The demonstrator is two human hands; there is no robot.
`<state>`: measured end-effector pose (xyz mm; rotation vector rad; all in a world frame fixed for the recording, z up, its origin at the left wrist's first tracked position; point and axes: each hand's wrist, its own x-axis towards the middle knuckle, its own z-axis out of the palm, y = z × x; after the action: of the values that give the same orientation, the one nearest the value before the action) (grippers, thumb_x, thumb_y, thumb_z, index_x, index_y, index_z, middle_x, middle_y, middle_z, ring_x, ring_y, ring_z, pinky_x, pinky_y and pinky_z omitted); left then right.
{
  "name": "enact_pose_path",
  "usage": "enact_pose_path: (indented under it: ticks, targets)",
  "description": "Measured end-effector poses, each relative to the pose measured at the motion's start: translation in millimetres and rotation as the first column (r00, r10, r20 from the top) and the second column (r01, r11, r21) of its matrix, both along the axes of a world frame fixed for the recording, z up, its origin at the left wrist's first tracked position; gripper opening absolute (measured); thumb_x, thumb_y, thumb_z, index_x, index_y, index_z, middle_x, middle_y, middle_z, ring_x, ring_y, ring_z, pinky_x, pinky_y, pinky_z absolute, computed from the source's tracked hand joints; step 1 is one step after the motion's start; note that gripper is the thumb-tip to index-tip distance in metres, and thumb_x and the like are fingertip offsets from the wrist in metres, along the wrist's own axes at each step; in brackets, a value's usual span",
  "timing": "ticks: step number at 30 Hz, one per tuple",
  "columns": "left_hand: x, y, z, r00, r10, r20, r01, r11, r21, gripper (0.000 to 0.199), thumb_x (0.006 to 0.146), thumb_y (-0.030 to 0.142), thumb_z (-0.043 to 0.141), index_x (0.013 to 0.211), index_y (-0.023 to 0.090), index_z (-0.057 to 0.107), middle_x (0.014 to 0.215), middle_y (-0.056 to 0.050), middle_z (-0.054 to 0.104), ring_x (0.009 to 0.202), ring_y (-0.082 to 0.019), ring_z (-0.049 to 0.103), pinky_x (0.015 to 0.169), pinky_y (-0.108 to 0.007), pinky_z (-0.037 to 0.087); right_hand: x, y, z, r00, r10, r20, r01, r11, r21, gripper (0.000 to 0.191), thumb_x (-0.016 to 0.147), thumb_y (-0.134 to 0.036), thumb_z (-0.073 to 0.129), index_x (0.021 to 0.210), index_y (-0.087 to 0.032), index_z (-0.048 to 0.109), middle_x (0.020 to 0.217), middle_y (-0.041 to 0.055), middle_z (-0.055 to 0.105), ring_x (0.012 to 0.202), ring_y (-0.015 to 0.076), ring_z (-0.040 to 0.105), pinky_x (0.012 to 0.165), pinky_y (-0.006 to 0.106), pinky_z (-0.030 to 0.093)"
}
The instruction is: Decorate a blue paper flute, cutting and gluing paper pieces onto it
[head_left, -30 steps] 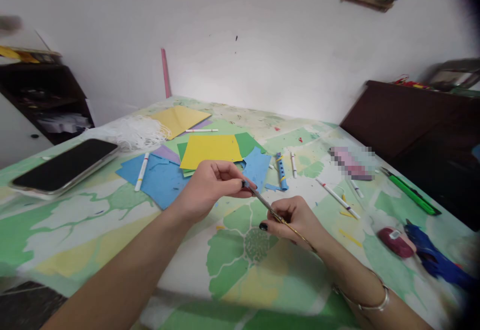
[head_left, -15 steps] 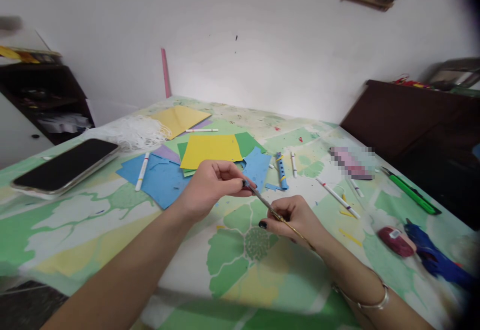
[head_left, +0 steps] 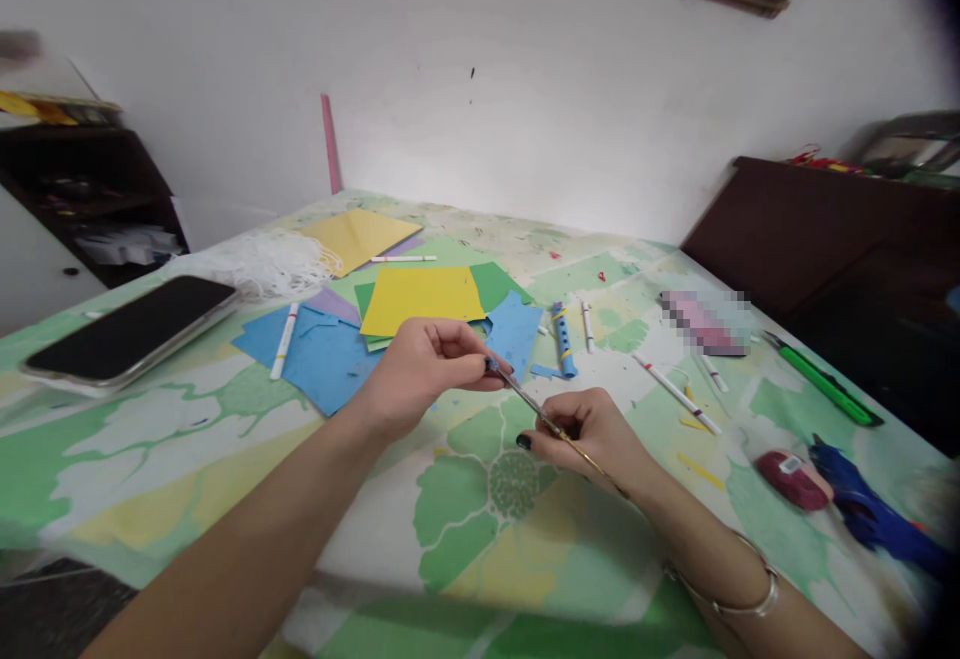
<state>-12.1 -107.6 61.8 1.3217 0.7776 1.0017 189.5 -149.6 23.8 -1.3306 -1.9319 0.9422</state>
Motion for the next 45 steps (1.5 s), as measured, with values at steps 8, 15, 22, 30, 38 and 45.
enact_pose_path:
  ticks: [8,15,22,30,38,45]
  targets:
    - [0.0,0.0,-1.4,1.000,-0.007,0.002,0.007,1.000,-0.011,0.006,0.069,0.015,0.067,0.066,0.010,0.064,0.074,-0.006,0.072,0.076,-0.019,0.070,0.071,-0.027,0.058,-0.1,0.2,1.5,0.999,-0.008,0.045,0.008,1.000,0.020,0.041,0.071,-0.036,0.061,0.047,-0.017,0.033,0.048,-0.0060,0.025,0.047,0.0061,0.022,0.042,0.022,0.016]
    - [-0.4,0.7,-2.1,1.000,-0.017,-0.001,0.017,1.000,-0.006,0.005,0.069,0.014,0.065,0.066,0.010,0.064,0.074,-0.007,0.072,0.075,-0.019,0.069,0.070,-0.026,0.058,1.1,1.2,1.6,0.998,-0.019,0.060,0.017,0.999,0.028,0.040,0.070,-0.036,0.062,0.048,-0.017,0.034,0.048,-0.0058,0.025,0.047,0.0062,0.022,0.042,0.022,0.016]
    - [-1.1,0.9,-1.5,1.000,-0.022,0.006,0.022,1.000,-0.014,0.006,0.071,0.013,0.064,0.066,0.010,0.064,0.073,-0.006,0.072,0.075,-0.018,0.070,0.070,-0.024,0.058,2.1,0.5,1.5,0.997,-0.021,0.072,0.017,0.998,0.057,0.040,0.071,-0.035,0.061,0.048,-0.017,0.034,0.048,-0.0057,0.026,0.047,0.0061,0.022,0.042,0.022,0.016]
    - [1.2,-0.5,-1.4,1.000,0.003,0.023,-0.003,1.000,-0.001,0.006,0.070,0.012,0.064,0.065,0.010,0.065,0.072,-0.007,0.072,0.073,-0.018,0.070,0.068,-0.023,0.059,0.1,0.4,0.6,1.000,-0.015,0.025,0.015,1.000,0.020,0.039,0.072,-0.037,0.061,0.048,-0.017,0.036,0.048,-0.0059,0.025,0.047,0.0061,0.022,0.042,0.022,0.016]
    - [8.6,-0.6,-8.7,0.985,0.104,0.135,-0.101,0.994,-0.028,0.004,0.072,0.012,0.063,0.068,0.010,0.063,0.075,-0.008,0.072,0.075,-0.019,0.070,0.070,-0.026,0.059,-5.3,-3.1,6.2,0.994,-0.054,-0.096,0.046,0.995,-0.085,0.034,0.070,-0.035,0.060,0.049,-0.017,0.041,0.046,-0.0060,0.028,0.045,0.0058,0.023,0.041,0.021,0.017]
    - [18.0,-8.4,-11.4,0.965,0.191,0.182,-0.184,0.982,-0.052,0.008,0.072,0.016,0.067,0.069,0.010,0.064,0.074,-0.007,0.073,0.073,-0.017,0.070,0.063,-0.019,0.058,-9.9,-6.0,5.7,0.986,-0.098,-0.135,0.085,0.992,-0.097,0.034,0.068,-0.036,0.062,0.049,-0.016,0.042,0.046,-0.0059,0.028,0.045,0.0056,0.023,0.040,0.021,0.016]
